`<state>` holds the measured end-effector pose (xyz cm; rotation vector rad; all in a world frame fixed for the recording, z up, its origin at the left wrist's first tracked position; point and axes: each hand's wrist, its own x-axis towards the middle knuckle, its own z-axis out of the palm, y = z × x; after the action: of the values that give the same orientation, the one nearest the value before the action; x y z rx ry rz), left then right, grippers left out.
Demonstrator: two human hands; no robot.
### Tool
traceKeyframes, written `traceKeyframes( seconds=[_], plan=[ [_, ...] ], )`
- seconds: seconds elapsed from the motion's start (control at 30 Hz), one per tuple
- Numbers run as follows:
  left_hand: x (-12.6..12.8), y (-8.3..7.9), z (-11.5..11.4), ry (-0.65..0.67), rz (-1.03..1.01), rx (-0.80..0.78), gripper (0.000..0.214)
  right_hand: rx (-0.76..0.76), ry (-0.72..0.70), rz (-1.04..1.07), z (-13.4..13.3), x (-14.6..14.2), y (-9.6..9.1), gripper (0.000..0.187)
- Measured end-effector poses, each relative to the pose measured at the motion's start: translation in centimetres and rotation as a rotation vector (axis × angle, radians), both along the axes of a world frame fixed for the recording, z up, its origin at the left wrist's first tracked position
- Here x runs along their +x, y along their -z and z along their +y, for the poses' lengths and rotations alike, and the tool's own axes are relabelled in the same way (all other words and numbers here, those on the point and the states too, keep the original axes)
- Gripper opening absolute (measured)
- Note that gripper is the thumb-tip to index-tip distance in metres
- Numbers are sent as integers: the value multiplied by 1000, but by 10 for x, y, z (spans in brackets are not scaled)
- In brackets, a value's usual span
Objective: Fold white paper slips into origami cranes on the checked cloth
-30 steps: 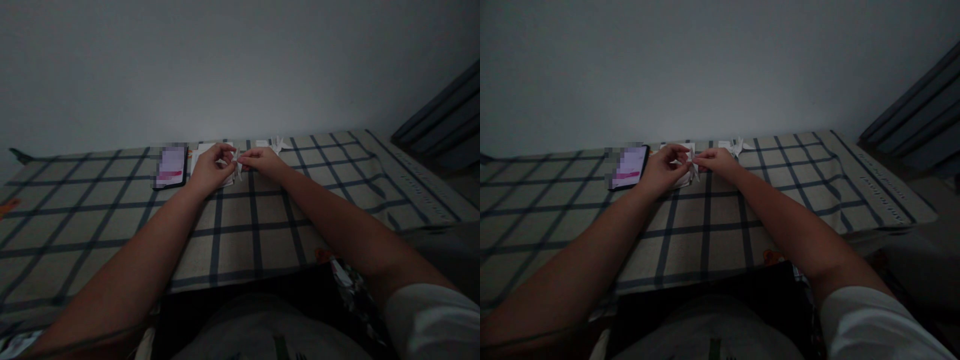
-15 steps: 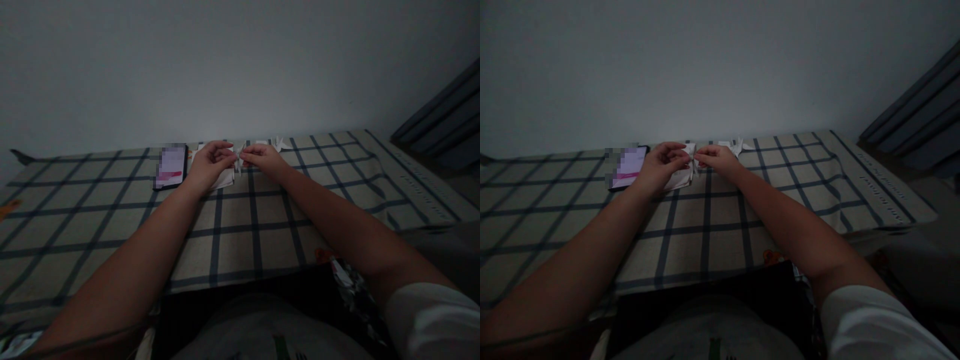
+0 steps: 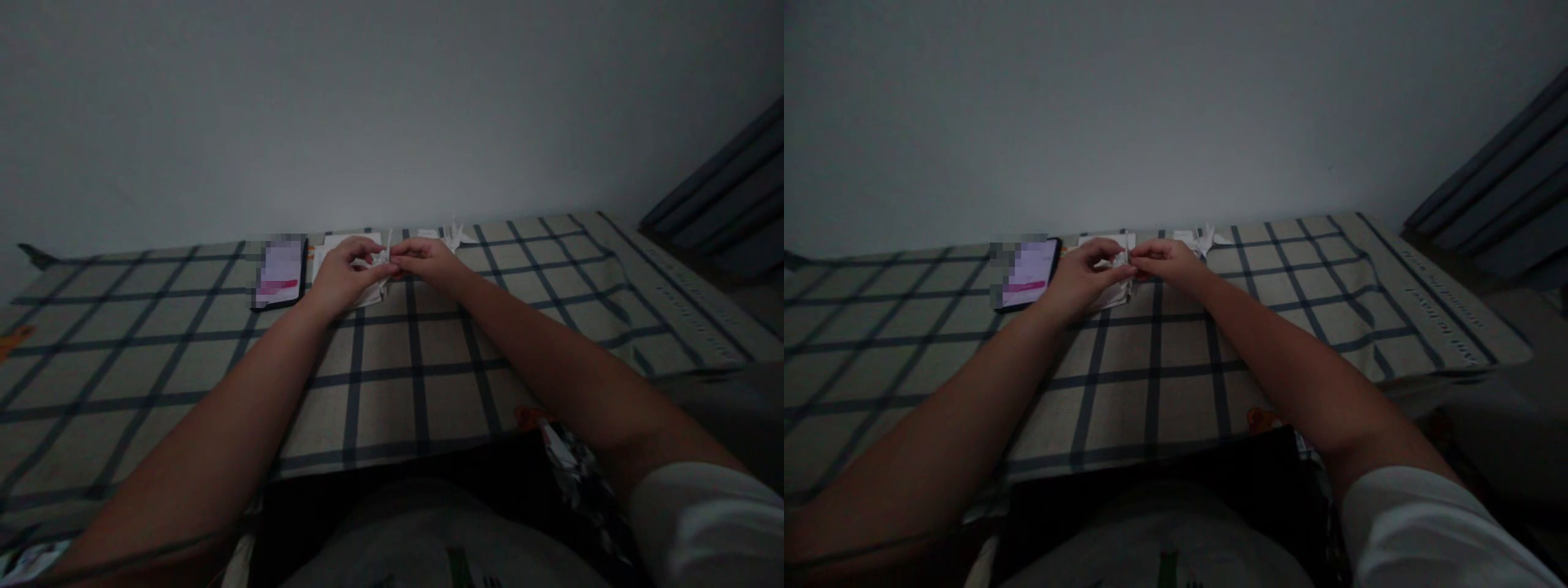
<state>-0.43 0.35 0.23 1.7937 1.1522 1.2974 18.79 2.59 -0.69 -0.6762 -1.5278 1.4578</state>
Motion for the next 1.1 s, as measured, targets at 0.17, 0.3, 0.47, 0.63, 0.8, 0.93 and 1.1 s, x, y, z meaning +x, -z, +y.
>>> traceKeyframes(
  seconds=[0.17,0.3,0.47,0.63,0.8,0.93,1.1],
  plan=[
    [1,-5,-7,-16,-49,-123,42,0,36,13,-1,1,-2,33],
    [1,-7,-9,-1,-99,-139,40,47,49,-9,0,2,-4,28],
    [-1,-7,-9,54,-136,-157,35,108,47,-5,1,4,-4,25],
    [-1,-11,-12,37,-92,-166,37,179,52,-64,0,5,-6,28],
    [-1,-15,-16,68,-37,-211,39,216,111,-89,-4,5,-12,33],
    [0,-16,-19,103,-27,-268,39,207,70,-165,-4,7,-14,35],
    [0,-13,-17,127,-90,-304,33,137,77,-129,-5,6,-14,36]
  ],
)
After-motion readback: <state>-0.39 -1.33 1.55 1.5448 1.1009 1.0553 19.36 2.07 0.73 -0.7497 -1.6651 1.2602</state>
